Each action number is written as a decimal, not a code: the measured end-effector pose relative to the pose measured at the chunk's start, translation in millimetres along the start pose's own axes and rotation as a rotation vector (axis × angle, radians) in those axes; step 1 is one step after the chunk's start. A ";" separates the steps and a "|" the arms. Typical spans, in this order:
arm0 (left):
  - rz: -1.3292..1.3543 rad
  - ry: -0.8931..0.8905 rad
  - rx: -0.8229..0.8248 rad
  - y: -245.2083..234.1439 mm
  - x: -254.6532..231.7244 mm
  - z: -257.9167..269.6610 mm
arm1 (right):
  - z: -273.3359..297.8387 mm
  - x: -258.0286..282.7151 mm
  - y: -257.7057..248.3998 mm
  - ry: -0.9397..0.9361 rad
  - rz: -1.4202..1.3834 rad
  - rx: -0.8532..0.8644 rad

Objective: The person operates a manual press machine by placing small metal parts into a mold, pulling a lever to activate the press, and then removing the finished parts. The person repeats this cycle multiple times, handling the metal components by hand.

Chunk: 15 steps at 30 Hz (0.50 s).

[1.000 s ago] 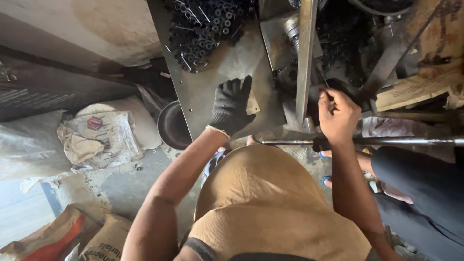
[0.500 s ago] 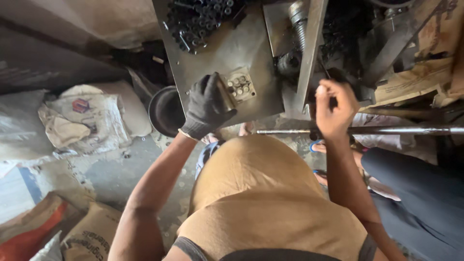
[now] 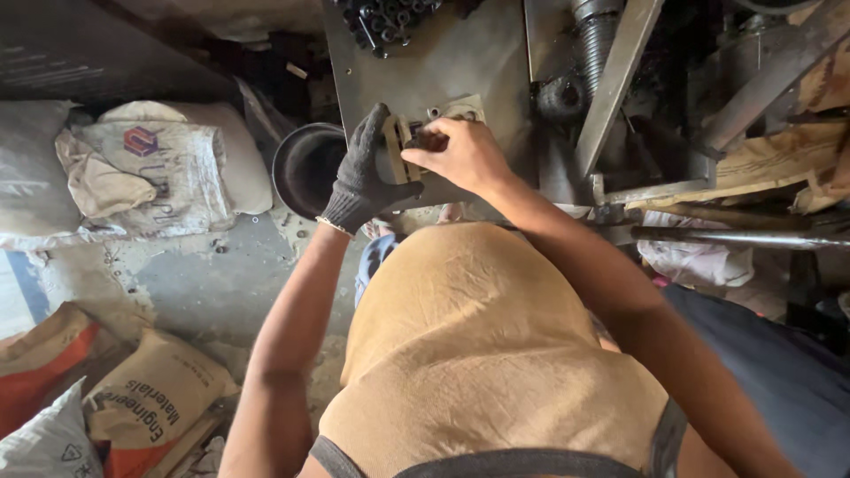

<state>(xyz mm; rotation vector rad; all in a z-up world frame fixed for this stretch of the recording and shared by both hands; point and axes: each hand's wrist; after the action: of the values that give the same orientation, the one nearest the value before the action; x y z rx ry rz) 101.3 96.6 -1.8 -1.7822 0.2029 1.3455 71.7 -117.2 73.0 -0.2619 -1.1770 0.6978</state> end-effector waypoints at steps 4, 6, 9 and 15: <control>0.038 0.036 -0.025 2.5 2.4 3.3 | -4.3 17.7 3.3 0.064 0.194 -0.025; 0.030 0.026 -0.030 2.8 3.4 1.3 | -4.7 20.7 5.1 0.042 0.197 -0.071; 0.005 0.031 -0.037 4.4 5.9 0.2 | -3.1 16.4 16.4 0.020 0.194 -0.154; 0.009 0.082 -0.073 8.6 12.1 2.3 | -0.3 -21.6 29.6 -0.096 0.259 -0.334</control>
<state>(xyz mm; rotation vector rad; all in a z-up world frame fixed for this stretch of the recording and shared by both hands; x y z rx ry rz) 99.6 97.2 -16.7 -1.9015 0.2090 1.3029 56.8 -108.0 40.8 -0.6770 -1.3646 0.7426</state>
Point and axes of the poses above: each hand's wrist, its own z-axis away from the middle knuckle, its own y-axis out of the palm, x = y × z, and after that the axes turned 15 degrees about x, right-handed
